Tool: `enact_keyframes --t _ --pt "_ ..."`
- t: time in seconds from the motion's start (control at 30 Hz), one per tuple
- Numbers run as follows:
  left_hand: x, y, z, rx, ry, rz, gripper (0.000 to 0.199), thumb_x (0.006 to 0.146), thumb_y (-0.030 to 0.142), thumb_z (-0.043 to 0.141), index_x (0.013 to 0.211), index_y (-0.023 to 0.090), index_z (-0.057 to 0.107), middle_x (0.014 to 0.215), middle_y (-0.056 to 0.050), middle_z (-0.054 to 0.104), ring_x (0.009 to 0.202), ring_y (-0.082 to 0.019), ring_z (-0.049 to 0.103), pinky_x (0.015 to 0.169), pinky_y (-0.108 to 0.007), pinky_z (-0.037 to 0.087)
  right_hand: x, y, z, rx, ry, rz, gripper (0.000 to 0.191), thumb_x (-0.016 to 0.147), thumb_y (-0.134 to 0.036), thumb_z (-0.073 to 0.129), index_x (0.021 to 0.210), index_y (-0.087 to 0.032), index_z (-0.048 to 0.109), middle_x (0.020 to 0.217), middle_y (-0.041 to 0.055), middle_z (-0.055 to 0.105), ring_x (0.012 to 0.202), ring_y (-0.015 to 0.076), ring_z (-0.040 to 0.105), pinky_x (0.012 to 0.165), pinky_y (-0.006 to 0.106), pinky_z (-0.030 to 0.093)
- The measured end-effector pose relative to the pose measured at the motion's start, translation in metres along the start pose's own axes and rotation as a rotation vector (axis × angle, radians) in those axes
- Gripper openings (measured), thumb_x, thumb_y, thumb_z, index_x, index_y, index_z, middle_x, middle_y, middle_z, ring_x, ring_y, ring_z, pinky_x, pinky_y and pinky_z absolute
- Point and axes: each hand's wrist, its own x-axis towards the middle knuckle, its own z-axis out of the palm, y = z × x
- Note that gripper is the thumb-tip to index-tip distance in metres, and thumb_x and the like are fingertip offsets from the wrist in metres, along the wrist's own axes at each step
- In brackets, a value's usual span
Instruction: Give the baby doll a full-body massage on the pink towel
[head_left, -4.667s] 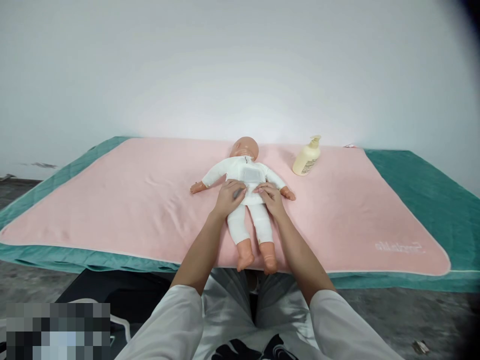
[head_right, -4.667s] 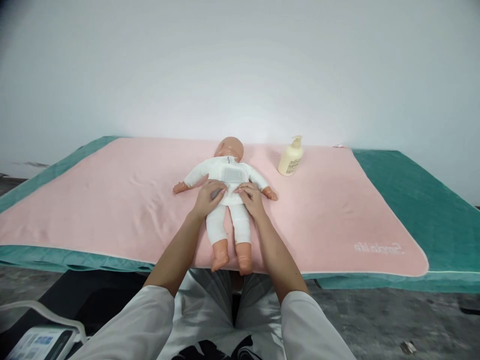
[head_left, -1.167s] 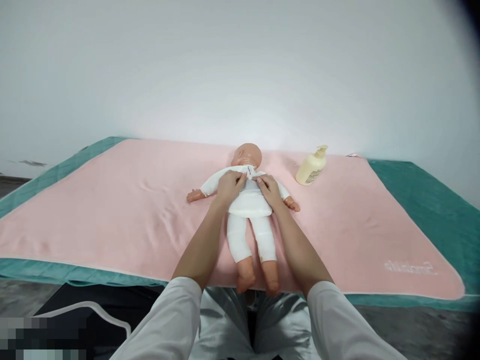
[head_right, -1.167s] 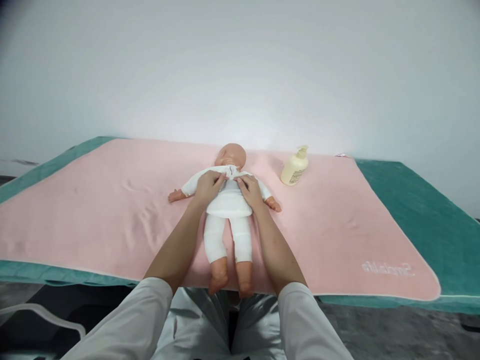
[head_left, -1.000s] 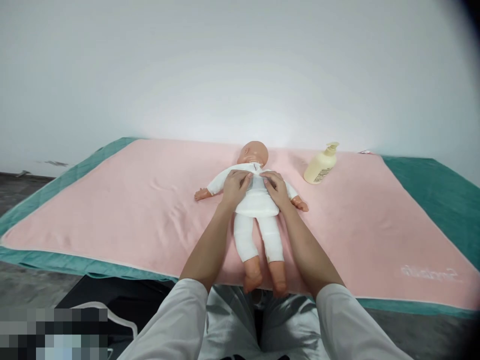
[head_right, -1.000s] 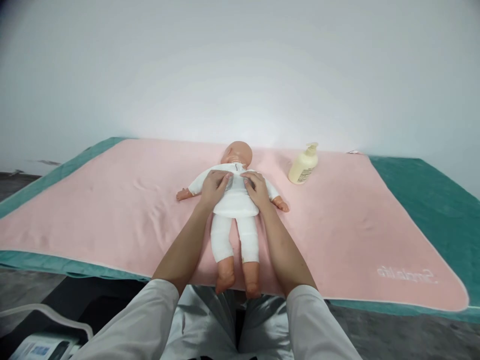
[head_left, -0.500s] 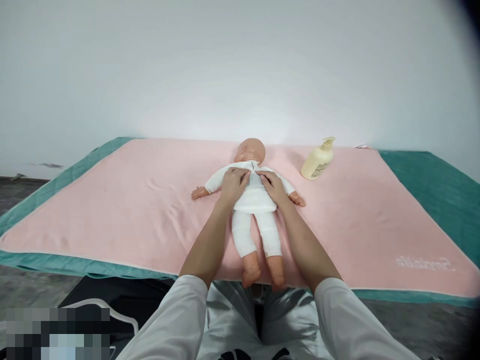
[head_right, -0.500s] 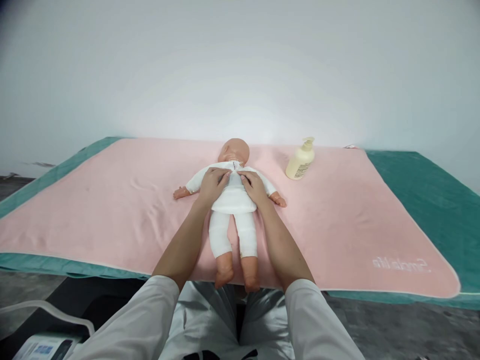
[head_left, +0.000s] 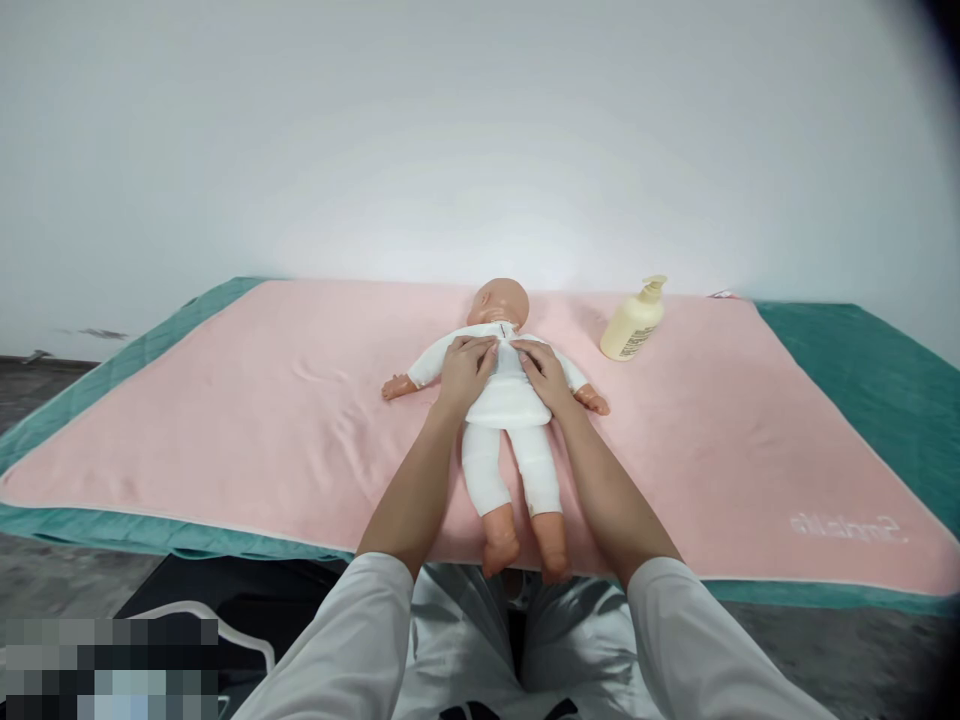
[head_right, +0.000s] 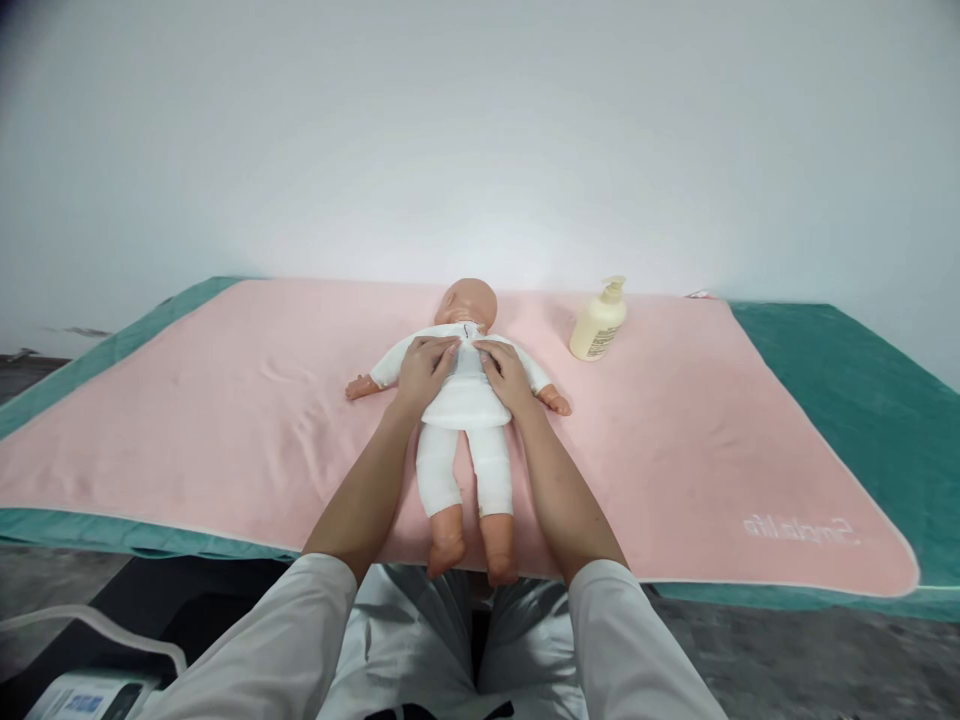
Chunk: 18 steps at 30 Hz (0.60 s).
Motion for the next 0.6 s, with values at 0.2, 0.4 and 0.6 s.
enact_keyframes --t 0.2,0.4,0.6 --pt "0.0002 -0.0028 0.0051 0.027 0.005 0.000 0.035 0.096 0.032 0.048 0.120 0.018 0.069 0.127 -0.005 0.068 0.111 -0.025 0.055 0.104 -0.045 0.042 0.0014 0.0020 0.0004 -0.035 -0.061 -0.031 0.045 0.099 -0.049 0.038 0.133 -0.028 0.058 0.141 0.0049 0.058 0.134 0.0208 0.047 0.119 0.045 0.033" --pt "0.0015 -0.0029 0.0068 0.063 -0.040 -0.022 0.036 0.095 0.033 0.049 0.121 0.017 0.068 0.128 -0.006 0.067 0.112 -0.027 0.053 0.104 -0.046 0.040 0.0021 0.0006 0.0008 -0.019 -0.081 0.003 0.048 0.098 -0.054 0.037 0.133 -0.028 0.059 0.138 0.0049 0.060 0.133 0.0216 0.050 0.119 0.046 0.034" --pt "0.0046 -0.0028 0.0060 0.077 -0.099 -0.030 0.036 0.096 0.035 0.047 0.119 0.018 0.069 0.124 -0.007 0.069 0.111 -0.028 0.054 0.104 -0.047 0.040 0.0038 0.0014 0.0015 -0.013 -0.086 0.033 0.049 0.097 -0.057 0.037 0.129 -0.028 0.062 0.136 0.0050 0.062 0.131 0.0223 0.052 0.118 0.046 0.035"
